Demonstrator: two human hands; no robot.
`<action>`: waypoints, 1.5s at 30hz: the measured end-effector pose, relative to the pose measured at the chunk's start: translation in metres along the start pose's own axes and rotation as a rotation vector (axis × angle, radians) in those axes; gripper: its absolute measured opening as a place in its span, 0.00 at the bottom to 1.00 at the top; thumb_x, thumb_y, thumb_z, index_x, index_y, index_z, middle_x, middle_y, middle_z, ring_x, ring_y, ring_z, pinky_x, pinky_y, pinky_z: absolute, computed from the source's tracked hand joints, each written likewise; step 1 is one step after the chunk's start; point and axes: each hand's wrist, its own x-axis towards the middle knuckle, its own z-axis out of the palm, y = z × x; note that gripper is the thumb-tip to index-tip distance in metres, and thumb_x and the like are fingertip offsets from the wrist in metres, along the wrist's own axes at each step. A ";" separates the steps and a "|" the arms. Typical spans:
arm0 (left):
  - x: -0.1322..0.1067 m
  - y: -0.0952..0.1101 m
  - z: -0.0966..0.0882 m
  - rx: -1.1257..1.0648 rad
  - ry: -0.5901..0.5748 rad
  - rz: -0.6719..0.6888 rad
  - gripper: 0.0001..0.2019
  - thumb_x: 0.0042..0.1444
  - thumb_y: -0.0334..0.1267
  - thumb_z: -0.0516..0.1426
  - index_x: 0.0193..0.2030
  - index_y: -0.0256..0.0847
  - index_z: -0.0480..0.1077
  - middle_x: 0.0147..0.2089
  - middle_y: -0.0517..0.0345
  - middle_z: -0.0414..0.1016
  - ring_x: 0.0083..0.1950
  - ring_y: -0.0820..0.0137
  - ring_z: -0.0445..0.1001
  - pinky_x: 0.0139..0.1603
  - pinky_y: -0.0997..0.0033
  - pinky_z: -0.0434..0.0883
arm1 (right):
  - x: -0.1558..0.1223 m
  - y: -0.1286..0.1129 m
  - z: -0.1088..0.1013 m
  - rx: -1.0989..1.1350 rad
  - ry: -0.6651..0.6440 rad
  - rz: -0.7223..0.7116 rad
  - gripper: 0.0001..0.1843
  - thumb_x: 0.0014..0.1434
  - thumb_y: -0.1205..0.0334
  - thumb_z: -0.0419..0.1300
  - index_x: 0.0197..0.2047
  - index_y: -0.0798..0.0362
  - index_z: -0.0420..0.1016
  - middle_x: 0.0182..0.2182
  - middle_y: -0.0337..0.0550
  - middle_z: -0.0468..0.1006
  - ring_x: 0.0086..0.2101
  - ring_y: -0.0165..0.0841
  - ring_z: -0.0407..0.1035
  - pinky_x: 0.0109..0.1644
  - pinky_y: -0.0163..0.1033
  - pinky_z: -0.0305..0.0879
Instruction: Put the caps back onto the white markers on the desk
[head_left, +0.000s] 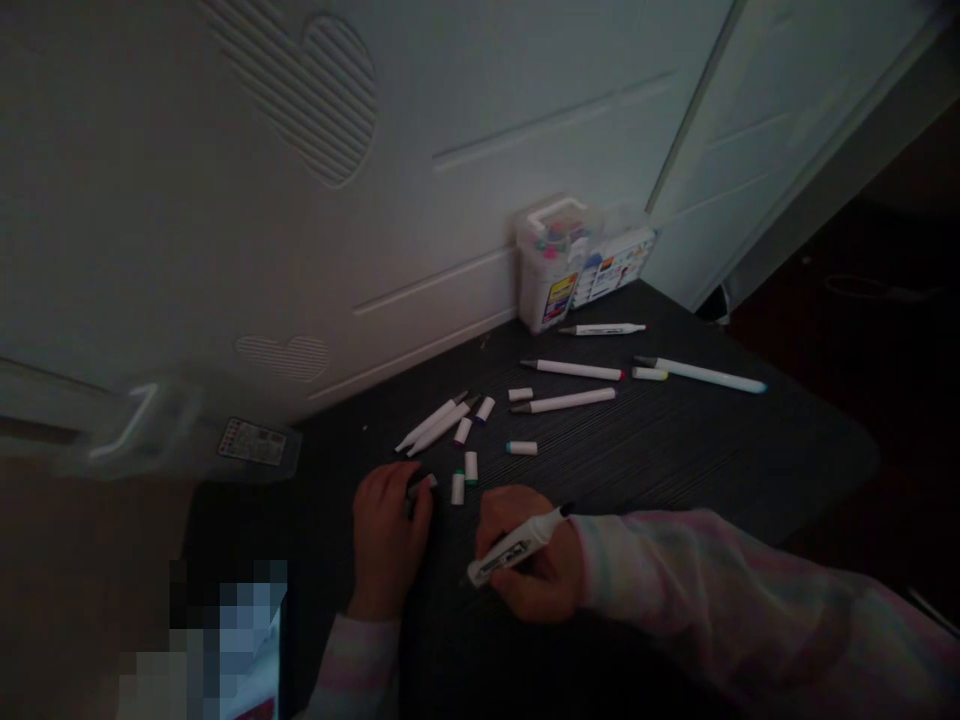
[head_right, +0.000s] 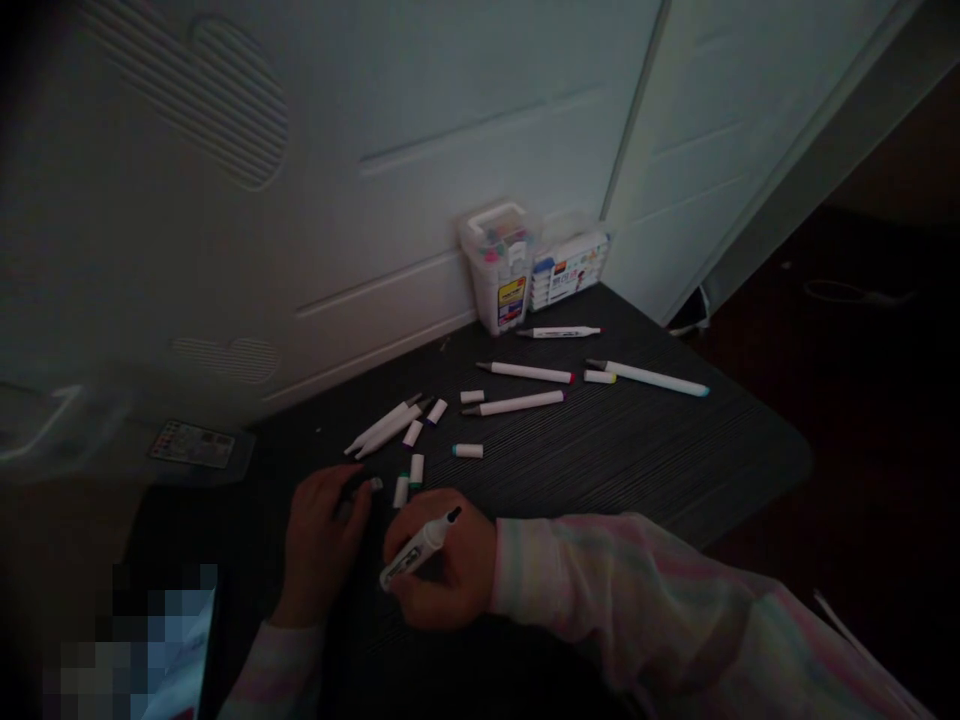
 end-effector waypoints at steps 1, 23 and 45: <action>0.001 0.002 0.001 0.029 0.007 0.036 0.09 0.53 0.36 0.51 0.41 0.41 0.67 0.40 0.51 0.71 0.44 0.61 0.67 0.46 0.57 0.64 | 0.000 0.000 0.000 0.002 0.004 -0.003 0.03 0.46 0.62 0.51 0.26 0.51 0.62 0.17 0.38 0.68 0.18 0.29 0.61 0.24 0.35 0.60; 0.041 0.034 0.006 0.270 -0.216 0.295 0.15 0.54 0.34 0.47 0.41 0.40 0.72 0.41 0.49 0.75 0.43 0.59 0.69 0.40 0.57 0.63 | 0.001 0.007 -0.005 0.340 0.051 0.256 0.07 0.47 0.63 0.54 0.22 0.55 0.61 0.18 0.35 0.62 0.19 0.24 0.57 0.22 0.29 0.55; 0.005 0.021 -0.022 -0.948 -0.071 -0.724 0.20 0.40 0.46 0.62 0.40 0.42 0.68 0.38 0.58 0.72 0.38 0.68 0.71 0.39 0.68 0.68 | -0.001 0.008 -0.006 0.393 0.168 0.381 0.10 0.49 0.58 0.56 0.23 0.55 0.63 0.19 0.35 0.59 0.21 0.26 0.54 0.24 0.32 0.51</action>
